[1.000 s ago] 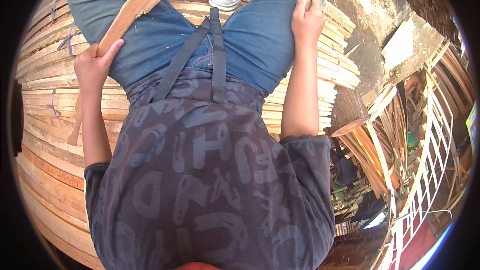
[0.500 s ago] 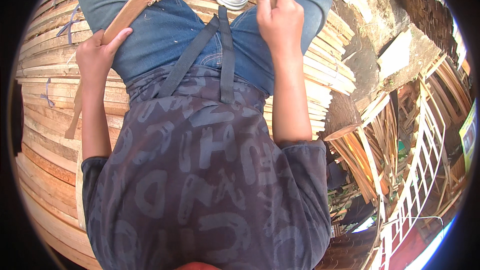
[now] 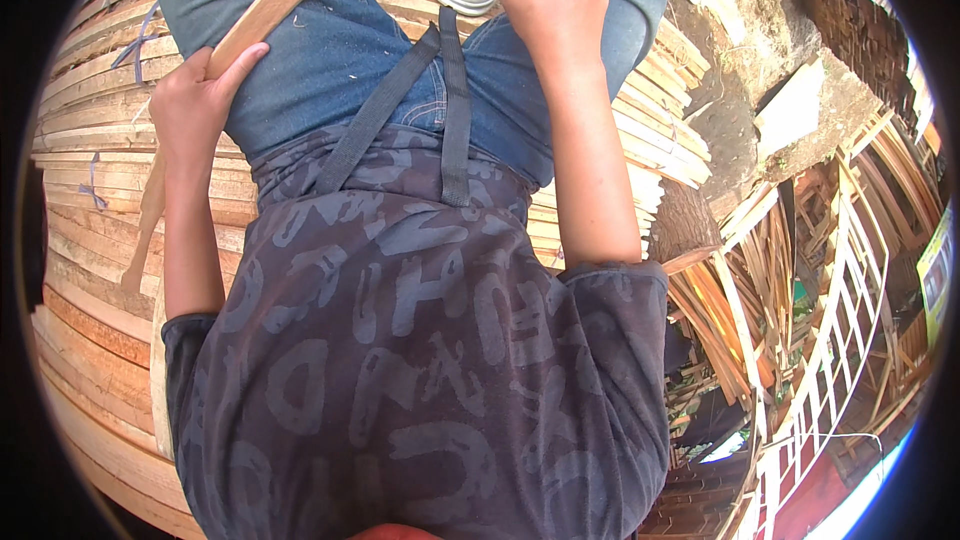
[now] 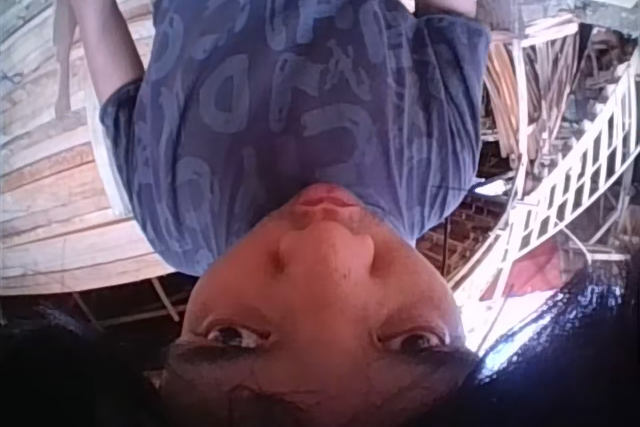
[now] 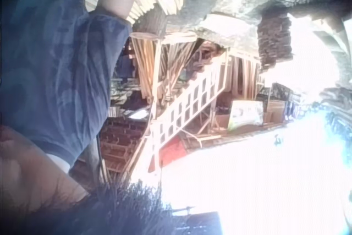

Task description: The person sits cross-legged on a wooden floor and uses a knife to shave thin strips from a long piece of wood. They hold the wood against their legs and repeatedly scrape the blade along its surface to remove layers.

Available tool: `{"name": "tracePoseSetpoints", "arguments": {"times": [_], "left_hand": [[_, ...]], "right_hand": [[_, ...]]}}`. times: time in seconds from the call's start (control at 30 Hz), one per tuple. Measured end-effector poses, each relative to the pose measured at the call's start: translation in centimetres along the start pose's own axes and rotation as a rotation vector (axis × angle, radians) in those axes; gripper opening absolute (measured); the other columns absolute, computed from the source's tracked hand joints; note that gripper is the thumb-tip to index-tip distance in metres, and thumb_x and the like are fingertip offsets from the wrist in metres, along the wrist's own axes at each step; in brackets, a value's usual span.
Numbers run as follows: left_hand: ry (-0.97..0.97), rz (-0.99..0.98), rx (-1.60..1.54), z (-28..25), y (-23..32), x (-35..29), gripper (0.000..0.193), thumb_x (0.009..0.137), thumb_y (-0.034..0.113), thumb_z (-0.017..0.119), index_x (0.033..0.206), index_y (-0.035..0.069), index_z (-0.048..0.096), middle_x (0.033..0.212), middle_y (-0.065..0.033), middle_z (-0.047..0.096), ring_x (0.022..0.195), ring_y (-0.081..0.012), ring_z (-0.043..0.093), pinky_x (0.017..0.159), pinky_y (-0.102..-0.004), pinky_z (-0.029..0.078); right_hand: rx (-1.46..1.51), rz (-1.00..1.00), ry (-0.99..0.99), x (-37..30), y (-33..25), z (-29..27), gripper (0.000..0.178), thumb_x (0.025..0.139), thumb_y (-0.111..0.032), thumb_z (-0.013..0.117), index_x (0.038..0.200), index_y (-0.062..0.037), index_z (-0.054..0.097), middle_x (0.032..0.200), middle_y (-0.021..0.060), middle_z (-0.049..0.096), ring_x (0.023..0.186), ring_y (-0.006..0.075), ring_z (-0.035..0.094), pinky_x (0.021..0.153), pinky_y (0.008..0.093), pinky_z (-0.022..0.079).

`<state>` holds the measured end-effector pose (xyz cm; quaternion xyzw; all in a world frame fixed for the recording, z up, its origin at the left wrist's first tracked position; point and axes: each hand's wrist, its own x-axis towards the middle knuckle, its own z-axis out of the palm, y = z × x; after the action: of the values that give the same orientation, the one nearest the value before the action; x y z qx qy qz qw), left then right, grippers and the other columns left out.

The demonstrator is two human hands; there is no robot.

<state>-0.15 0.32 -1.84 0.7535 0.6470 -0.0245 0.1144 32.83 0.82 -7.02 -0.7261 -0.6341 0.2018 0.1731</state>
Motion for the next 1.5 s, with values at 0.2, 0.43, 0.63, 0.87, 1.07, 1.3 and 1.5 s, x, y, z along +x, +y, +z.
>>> {"name": "tracePoseSetpoints", "arguments": {"times": [0.2,0.43,0.63,0.87,1.07,1.3,1.5], "left_hand": [[-0.007,0.003,0.059,0.0,0.1,0.3,0.066,0.074,0.063,0.075,0.058,0.001,0.058,0.048,-0.0133,0.049,0.044,-0.0305,0.051,0.048,-0.038,0.043],[-0.067,-0.011,0.039,-0.3,-0.1,0.7,0.066,0.073,0.063,0.075,0.06,0.0,0.061,0.049,-0.014,0.051,0.044,-0.0296,0.053,0.048,-0.0373,0.044],[-0.109,-0.05,0.002,-0.5,0.0,0.9,0.065,0.074,0.061,0.076,0.062,-0.001,0.063,0.048,-0.0134,0.05,0.043,-0.0253,0.051,0.048,-0.0358,0.043],[-0.064,-0.034,-0.018,-0.4,0.1,0.7,0.063,0.074,0.058,0.079,0.06,-0.001,0.063,0.046,-0.0126,0.049,0.041,-0.0239,0.048,0.047,-0.0346,0.042],[-0.068,-0.013,-0.002,-0.3,-0.2,0.7,0.062,0.074,0.056,0.08,0.059,-0.001,0.062,0.046,-0.0119,0.049,0.04,-0.0226,0.047,0.046,-0.034,0.041],[-0.073,-0.03,-0.032,-0.5,0.2,0.8,0.063,0.074,0.058,0.078,0.06,-0.001,0.063,0.047,-0.0122,0.05,0.041,-0.0219,0.048,0.047,-0.034,0.041],[-0.071,-0.033,0.013,-0.2,-0.1,1.0,0.066,0.073,0.062,0.077,0.062,-0.001,0.063,0.048,-0.0125,0.051,0.043,-0.0244,0.05,0.048,-0.0348,0.042]], "right_hand": [[-0.085,0.09,0.055,0.5,2.5,0.5,0.027,0.097,-0.028,0.059,0.084,-0.0043,0.054,0.07,0.0227,0.063,0.068,0.0456,0.062,0.057,0.0543,0.046],[0.093,0.095,0.027,-0.4,1.1,0.2,0.024,0.097,-0.026,0.06,0.086,-0.0043,0.053,0.069,0.0218,0.062,0.068,0.0446,0.063,0.057,0.052,0.047],[0.077,-0.013,-0.125,-0.9,-1.2,-0.6,0.022,0.096,-0.024,0.06,0.089,-0.0045,0.052,0.07,0.0209,0.063,0.069,0.0433,0.064,0.058,0.0518,0.048],[0.046,-0.02,-0.188,-1.5,-3.1,-0.6,0.024,0.095,-0.027,0.06,0.091,-0.0042,0.054,0.071,0.0205,0.065,0.068,0.0432,0.064,0.058,0.0522,0.05],[0.105,-0.036,-0.214,-1.5,-3.7,-0.9,0.025,0.096,-0.028,0.059,0.089,-0.0051,0.053,0.069,0.0194,0.065,0.066,0.0422,0.065,0.056,0.0516,0.05],[0.063,-0.046,-0.181,-1.6,-2.5,0.7,0.027,0.095,-0.031,0.061,0.087,-0.0064,0.053,0.07,0.0173,0.065,0.067,0.0401,0.065,0.058,0.051,0.05],[0.022,-0.062,-0.142,-1.1,-1.6,1.8,0.028,0.093,-0.031,0.063,0.082,-0.0074,0.054,0.071,0.0154,0.064,0.068,0.0373,0.065,0.058,0.0474,0.05]]}}
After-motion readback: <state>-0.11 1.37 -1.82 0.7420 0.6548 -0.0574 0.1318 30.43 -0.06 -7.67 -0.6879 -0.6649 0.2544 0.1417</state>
